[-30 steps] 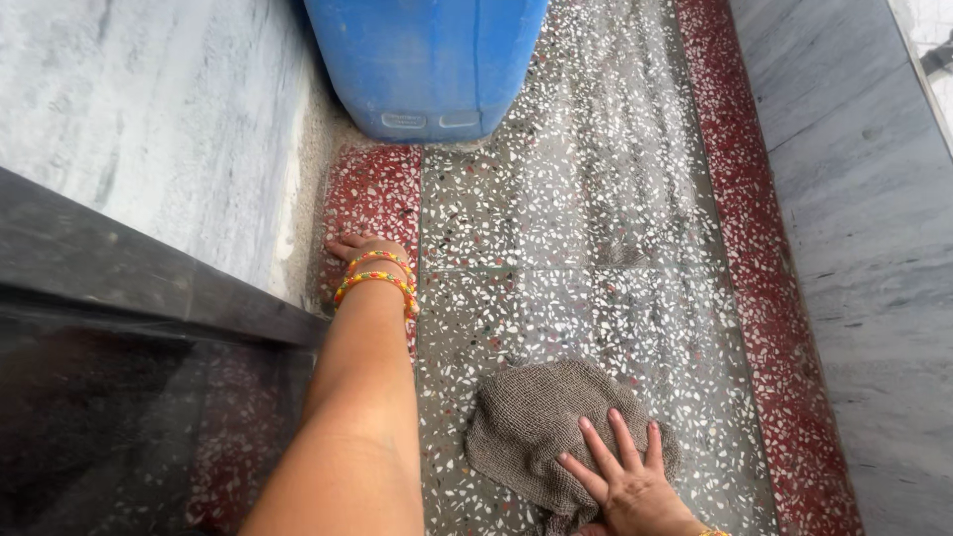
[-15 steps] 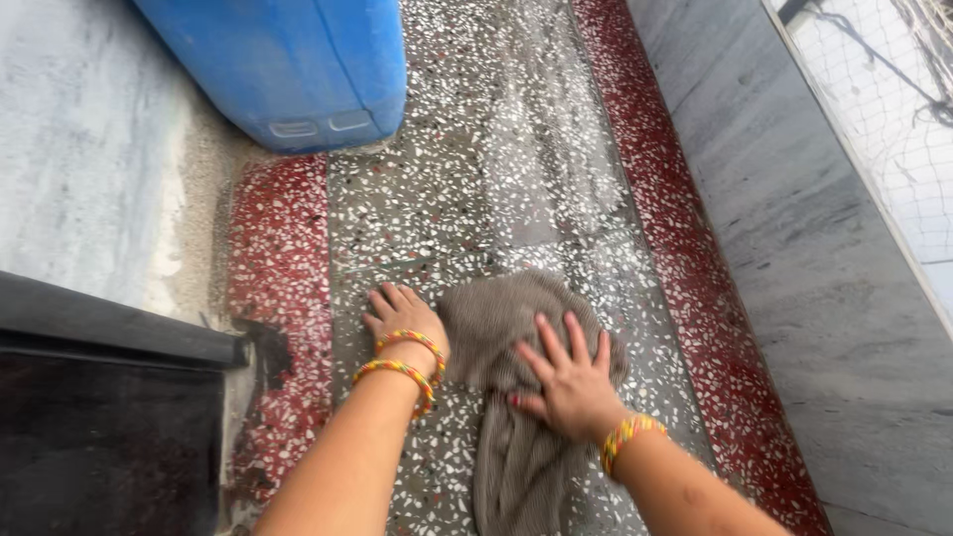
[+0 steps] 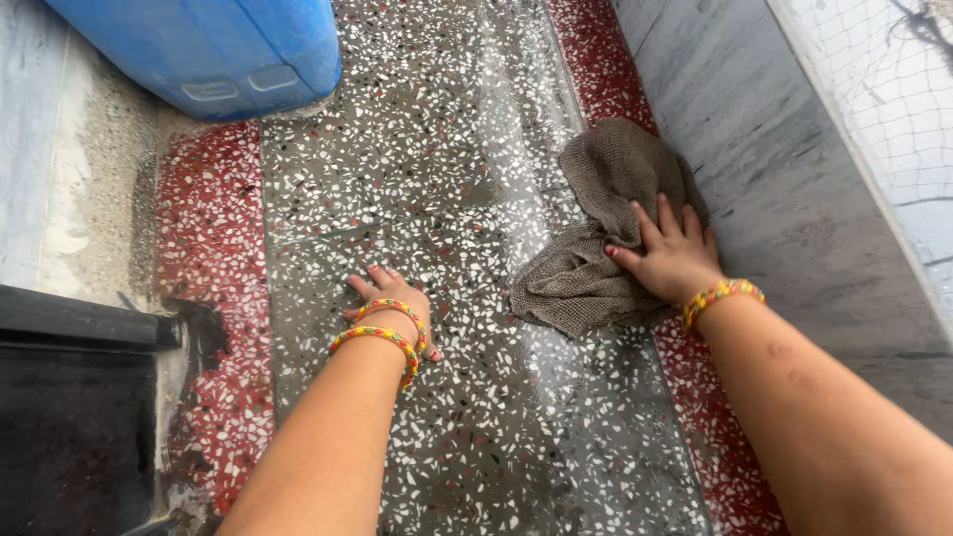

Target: The person wipes the floor of a balcony area with a cloth, moving objects including a pot, a bottle, and slippers to clean underneath them.

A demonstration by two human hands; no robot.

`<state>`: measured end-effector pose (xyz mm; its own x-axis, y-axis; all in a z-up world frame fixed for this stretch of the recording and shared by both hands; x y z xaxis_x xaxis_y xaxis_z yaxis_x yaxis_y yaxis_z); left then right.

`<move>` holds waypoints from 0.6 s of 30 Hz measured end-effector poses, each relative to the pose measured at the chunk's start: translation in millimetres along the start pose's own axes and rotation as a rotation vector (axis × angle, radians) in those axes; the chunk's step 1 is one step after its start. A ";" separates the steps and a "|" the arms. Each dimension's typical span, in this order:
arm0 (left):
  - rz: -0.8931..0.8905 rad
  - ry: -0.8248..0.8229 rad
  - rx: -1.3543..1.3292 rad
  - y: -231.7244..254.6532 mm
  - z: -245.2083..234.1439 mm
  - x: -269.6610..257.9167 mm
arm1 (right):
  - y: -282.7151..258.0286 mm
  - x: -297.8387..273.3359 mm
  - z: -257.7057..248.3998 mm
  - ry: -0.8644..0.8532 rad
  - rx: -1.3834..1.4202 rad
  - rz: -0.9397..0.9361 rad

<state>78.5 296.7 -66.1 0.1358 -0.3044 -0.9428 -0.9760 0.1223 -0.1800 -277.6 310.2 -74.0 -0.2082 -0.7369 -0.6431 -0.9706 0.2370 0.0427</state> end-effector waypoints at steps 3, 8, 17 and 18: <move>0.030 -0.002 -0.011 0.1 -1.6 1.1 | 11.7 -30.7 40.4 0.114 0.034 -0.003; -0.018 0.013 -0.129 4.5 -5.5 20.0 | 38.3 -107.5 116.5 0.170 0.061 0.032; -0.055 -0.008 -0.167 8.1 -5.2 37.4 | 96.8 -192.4 274.4 0.593 -0.166 -0.070; -0.050 -0.035 -0.151 7.7 -7.1 33.9 | 88.2 -189.7 276.6 0.591 -0.165 -0.068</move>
<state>74.3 280.6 -97.5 0.1883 -0.2731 -0.9434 -0.9820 -0.0361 -0.1855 -290.2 646.0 -159.7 -0.1310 -0.9843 -0.1180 -0.9802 0.1108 0.1643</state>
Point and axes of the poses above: each hand's wrist, its own x-axis towards the middle knuckle, its own z-axis out of the palm, y = z × x, the point moved 1 cm from there along x, towards the middle knuckle, and after that the axes turned 15 degrees about -y, right-handed, at the moved point
